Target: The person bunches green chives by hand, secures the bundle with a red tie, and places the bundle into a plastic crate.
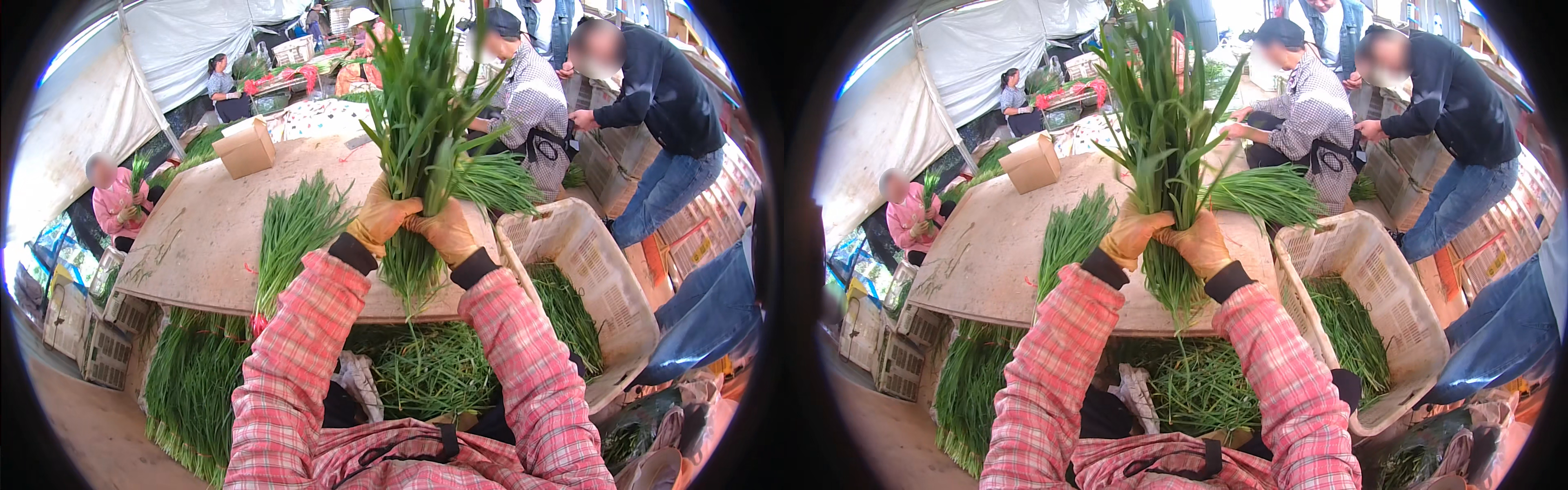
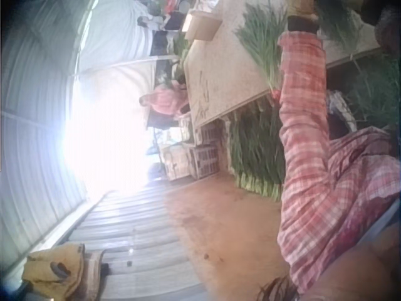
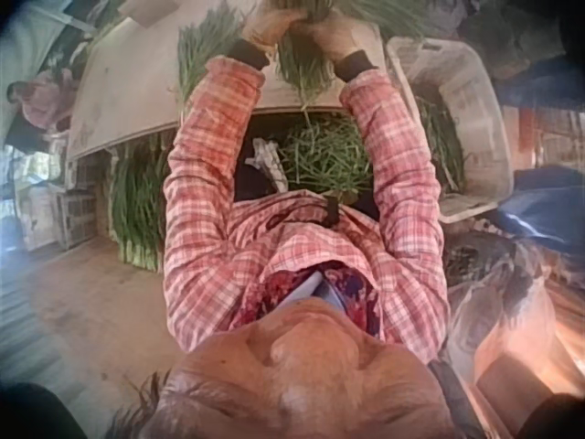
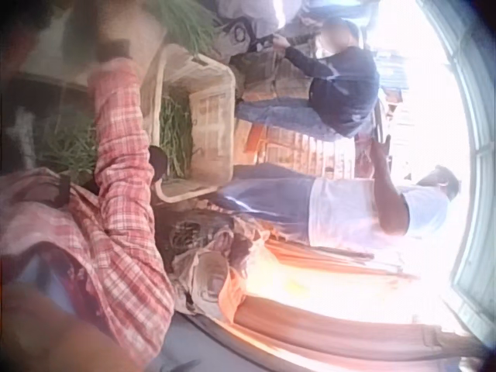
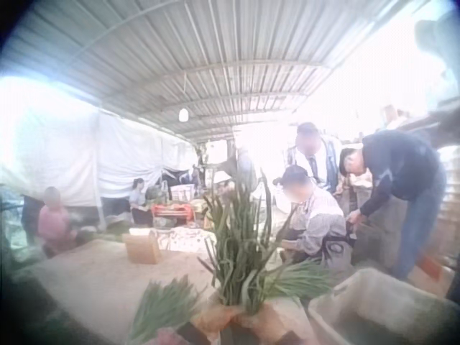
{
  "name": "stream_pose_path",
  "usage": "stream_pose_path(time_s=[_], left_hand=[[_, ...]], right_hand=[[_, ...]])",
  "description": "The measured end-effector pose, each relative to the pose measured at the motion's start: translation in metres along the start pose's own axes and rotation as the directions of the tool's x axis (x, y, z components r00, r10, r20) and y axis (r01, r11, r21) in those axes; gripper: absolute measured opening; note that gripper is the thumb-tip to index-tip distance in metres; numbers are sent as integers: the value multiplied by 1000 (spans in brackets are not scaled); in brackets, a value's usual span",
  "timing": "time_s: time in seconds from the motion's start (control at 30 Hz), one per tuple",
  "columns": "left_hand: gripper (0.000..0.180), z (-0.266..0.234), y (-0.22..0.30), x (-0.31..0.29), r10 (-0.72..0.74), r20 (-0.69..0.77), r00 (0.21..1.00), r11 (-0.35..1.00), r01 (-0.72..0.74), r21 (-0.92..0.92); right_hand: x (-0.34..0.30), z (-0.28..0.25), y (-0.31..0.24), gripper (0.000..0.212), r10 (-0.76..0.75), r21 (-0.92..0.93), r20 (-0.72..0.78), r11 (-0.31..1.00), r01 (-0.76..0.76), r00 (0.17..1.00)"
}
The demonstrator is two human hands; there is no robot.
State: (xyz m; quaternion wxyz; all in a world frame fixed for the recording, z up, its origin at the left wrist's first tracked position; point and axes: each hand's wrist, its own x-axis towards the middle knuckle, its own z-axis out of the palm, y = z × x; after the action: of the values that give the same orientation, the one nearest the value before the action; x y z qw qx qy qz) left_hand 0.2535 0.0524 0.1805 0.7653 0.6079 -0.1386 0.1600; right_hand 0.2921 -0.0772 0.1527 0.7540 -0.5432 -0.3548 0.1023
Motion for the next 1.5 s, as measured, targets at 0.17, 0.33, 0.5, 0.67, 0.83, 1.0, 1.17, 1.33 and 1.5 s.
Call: stream_pose_path(time_s=[0.17,0.33,0.5,0.67,0.83,1.0,1.17,1.33,1.5], left_hand=[[41,-1,7,-10,-68,78,995,992,59,113],[44,25,40,-27,130,101,986,986,-139,89],[40,32,64,-30,187,-59,981,952,-166,258],[27,-14,56,-53,95,-243,965,995,-101,-13],[18,-57,78,-97,40,-352,935,993,-75,-86],[29,-94,81,-137,127,-300,945,872,-251,-420],[35,-110,68,-163,150,-366,918,878,-294,-377],[35,-110,74,-181,151,-391,908,867,-312,-389],[36,-85,47,-188,155,-308,939,859,-282,-428]], right_hand=[[0,3,-10,49,-12,-44,-1,999,12,1000],[-2,22,-25,55,-236,-117,-61,967,228,970],[-24,53,-39,65,-428,-887,62,391,246,902],[-67,78,-43,89,-277,-841,163,463,280,947],[-157,34,-3,88,-10,-823,226,533,197,974],[-232,21,26,42,163,-869,240,476,137,957],[-286,-21,48,17,257,-890,186,454,51,948],[-271,-60,37,33,475,-976,196,175,126,858],[-182,49,7,49,-130,-769,276,564,301,952]])
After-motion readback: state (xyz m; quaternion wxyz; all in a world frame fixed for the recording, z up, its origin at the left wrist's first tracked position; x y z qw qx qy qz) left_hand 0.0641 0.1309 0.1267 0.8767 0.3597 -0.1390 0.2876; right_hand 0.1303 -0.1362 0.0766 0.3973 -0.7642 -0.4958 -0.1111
